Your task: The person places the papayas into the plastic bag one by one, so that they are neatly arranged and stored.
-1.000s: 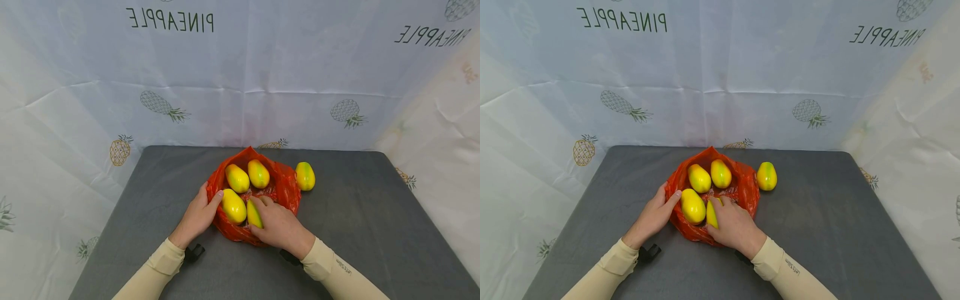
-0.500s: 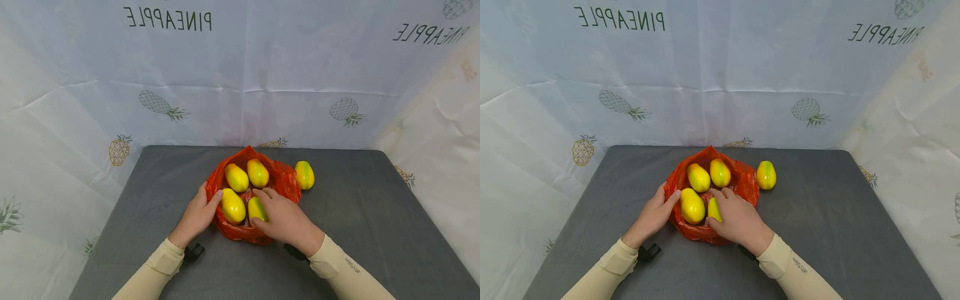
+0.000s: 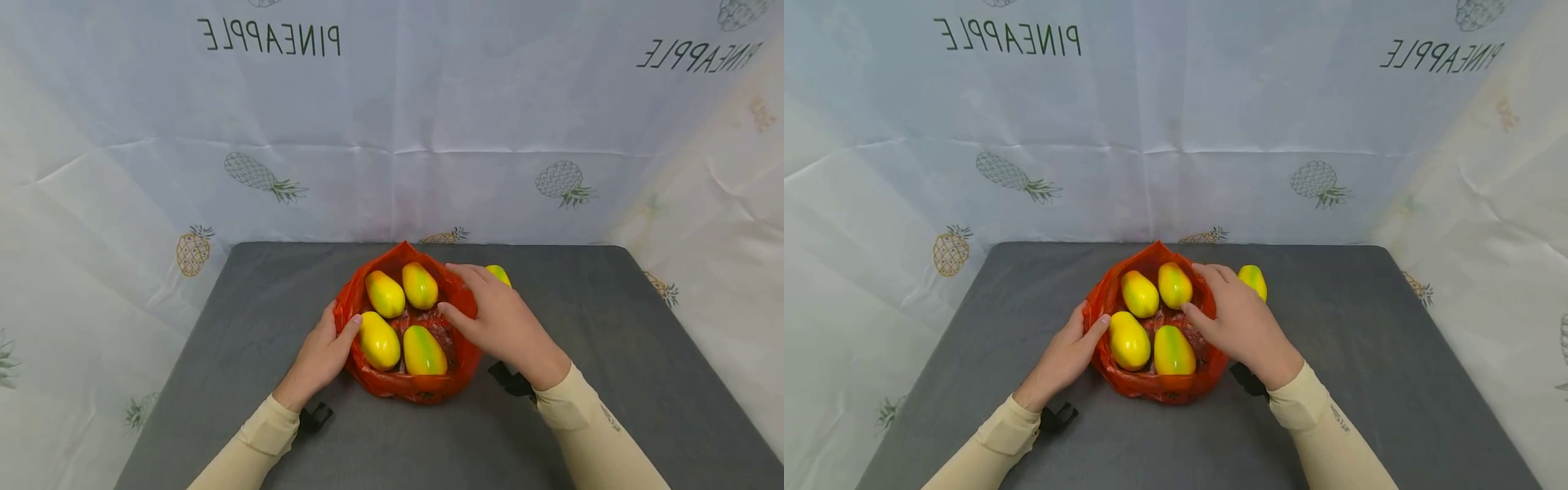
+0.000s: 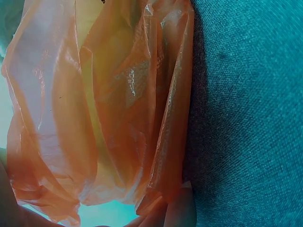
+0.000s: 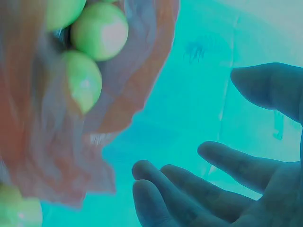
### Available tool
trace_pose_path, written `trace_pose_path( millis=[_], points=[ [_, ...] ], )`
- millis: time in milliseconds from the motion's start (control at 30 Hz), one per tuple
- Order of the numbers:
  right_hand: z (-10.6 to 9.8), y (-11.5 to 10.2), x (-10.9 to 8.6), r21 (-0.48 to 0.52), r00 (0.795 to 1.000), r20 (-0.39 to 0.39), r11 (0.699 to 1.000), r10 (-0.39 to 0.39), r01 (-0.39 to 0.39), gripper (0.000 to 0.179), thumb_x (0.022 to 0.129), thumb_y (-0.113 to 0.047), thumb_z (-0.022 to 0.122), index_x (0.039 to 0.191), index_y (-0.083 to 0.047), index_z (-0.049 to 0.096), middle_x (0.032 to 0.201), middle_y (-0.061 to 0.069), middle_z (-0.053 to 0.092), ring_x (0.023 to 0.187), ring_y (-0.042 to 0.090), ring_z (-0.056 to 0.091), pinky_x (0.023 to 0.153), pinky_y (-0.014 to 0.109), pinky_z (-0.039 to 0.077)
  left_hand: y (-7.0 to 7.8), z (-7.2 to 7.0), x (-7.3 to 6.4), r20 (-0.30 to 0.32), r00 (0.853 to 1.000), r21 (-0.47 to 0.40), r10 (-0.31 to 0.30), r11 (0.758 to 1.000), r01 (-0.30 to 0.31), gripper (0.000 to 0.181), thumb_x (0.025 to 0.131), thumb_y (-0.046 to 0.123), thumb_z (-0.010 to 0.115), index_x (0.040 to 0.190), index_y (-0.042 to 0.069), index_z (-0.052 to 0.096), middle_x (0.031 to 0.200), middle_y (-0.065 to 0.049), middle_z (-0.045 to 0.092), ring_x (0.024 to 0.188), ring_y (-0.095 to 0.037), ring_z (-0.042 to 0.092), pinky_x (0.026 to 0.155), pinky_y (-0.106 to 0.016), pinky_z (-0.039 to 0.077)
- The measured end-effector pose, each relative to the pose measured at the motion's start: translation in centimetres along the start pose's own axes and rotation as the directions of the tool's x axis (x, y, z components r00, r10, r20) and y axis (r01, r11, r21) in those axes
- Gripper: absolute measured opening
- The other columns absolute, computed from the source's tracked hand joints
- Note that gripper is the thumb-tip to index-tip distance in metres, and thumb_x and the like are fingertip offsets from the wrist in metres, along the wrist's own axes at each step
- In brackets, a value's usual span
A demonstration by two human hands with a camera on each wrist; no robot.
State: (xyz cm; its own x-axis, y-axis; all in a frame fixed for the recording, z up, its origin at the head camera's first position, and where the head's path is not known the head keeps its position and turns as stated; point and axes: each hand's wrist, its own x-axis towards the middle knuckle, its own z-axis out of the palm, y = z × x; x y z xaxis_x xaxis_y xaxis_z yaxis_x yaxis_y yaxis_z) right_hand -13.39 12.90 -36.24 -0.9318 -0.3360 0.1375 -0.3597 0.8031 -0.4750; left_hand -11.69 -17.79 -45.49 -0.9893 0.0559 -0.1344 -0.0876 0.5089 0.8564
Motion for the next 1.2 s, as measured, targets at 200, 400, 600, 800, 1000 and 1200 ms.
trace_pose_path(
  millis=[200,400,600,800,1000,1200],
  points=[
    [-1.0,2.2,0.7,0.027,0.996,-0.026,0.996,0.084,-0.084,0.069,0.104,-0.041,0.071,0.163,-0.016,0.046,0.163,0.013,0.052,0.13,0.037,0.063,0.105,0.061,0.058,-0.1,0.1,-0.2,-0.005,1.0,-0.005,-0.005,1.0,0.005,0.085,0.111,0.052,0.055,0.174,0.012,0.015,0.176,-0.011,0.033,0.157,-0.036,0.044,0.13,-0.062,0.033],
    [-1.6,4.7,0.7,0.044,0.987,-0.044,0.988,0.152,-0.151,0.071,0.106,-0.044,0.066,0.165,-0.012,0.043,0.166,0.018,0.047,0.132,0.044,0.062,0.106,0.066,0.055,-0.1,0.4,-0.2,-0.015,1.0,0.0,-0.003,1.0,0.003,0.085,0.111,0.052,0.055,0.173,0.01,0.016,0.175,-0.014,0.036,0.156,-0.037,0.045,0.129,-0.063,0.034],
    [-1.0,7.0,1.4,0.043,0.974,-0.051,0.975,0.221,-0.219,0.074,0.106,-0.042,0.067,0.165,-0.006,0.041,0.164,0.026,0.047,0.136,0.048,0.059,0.108,0.068,0.054,0.0,0.4,-0.2,-0.02,1.0,-0.003,-0.009,1.0,0.009,0.087,0.111,0.055,0.054,0.173,0.009,0.016,0.176,-0.014,0.035,0.157,-0.037,0.044,0.128,-0.064,0.034],
    [0.5,9.0,2.2,0.04,0.963,-0.045,0.964,0.265,-0.263,0.075,0.106,-0.041,0.066,0.164,0.0,0.04,0.163,0.032,0.046,0.142,0.053,0.05,0.114,0.073,0.046,0.0,0.5,-0.2,-0.026,1.0,-0.007,-0.01,1.0,0.01,0.085,0.111,0.052,0.055,0.173,0.009,0.017,0.176,-0.013,0.035,0.157,-0.037,0.045,0.128,-0.063,0.035],
    [1.9,10.7,2.6,0.042,0.959,-0.081,0.963,0.27,-0.267,0.073,0.107,-0.038,0.065,0.163,0.003,0.041,0.16,0.034,0.047,0.136,0.052,0.053,0.11,0.071,0.05,-0.1,0.6,-0.1,-0.038,0.999,0.0,-0.005,1.0,0.005,0.083,0.111,0.052,0.055,0.173,0.01,0.02,0.175,-0.013,0.037,0.156,-0.036,0.046,0.128,-0.063,0.036],
    [2.9,11.7,3.0,0.042,0.957,-0.098,0.962,0.274,-0.271,0.071,0.106,-0.035,0.065,0.161,0.005,0.042,0.157,0.035,0.05,0.133,0.052,0.054,0.11,0.07,0.05,0.0,0.5,0.0,-0.042,0.999,0.011,-0.014,1.0,0.015,0.085,0.11,0.055,0.055,0.173,0.01,0.019,0.176,-0.013,0.036,0.157,-0.037,0.045,0.128,-0.063,0.036]
  ],
)
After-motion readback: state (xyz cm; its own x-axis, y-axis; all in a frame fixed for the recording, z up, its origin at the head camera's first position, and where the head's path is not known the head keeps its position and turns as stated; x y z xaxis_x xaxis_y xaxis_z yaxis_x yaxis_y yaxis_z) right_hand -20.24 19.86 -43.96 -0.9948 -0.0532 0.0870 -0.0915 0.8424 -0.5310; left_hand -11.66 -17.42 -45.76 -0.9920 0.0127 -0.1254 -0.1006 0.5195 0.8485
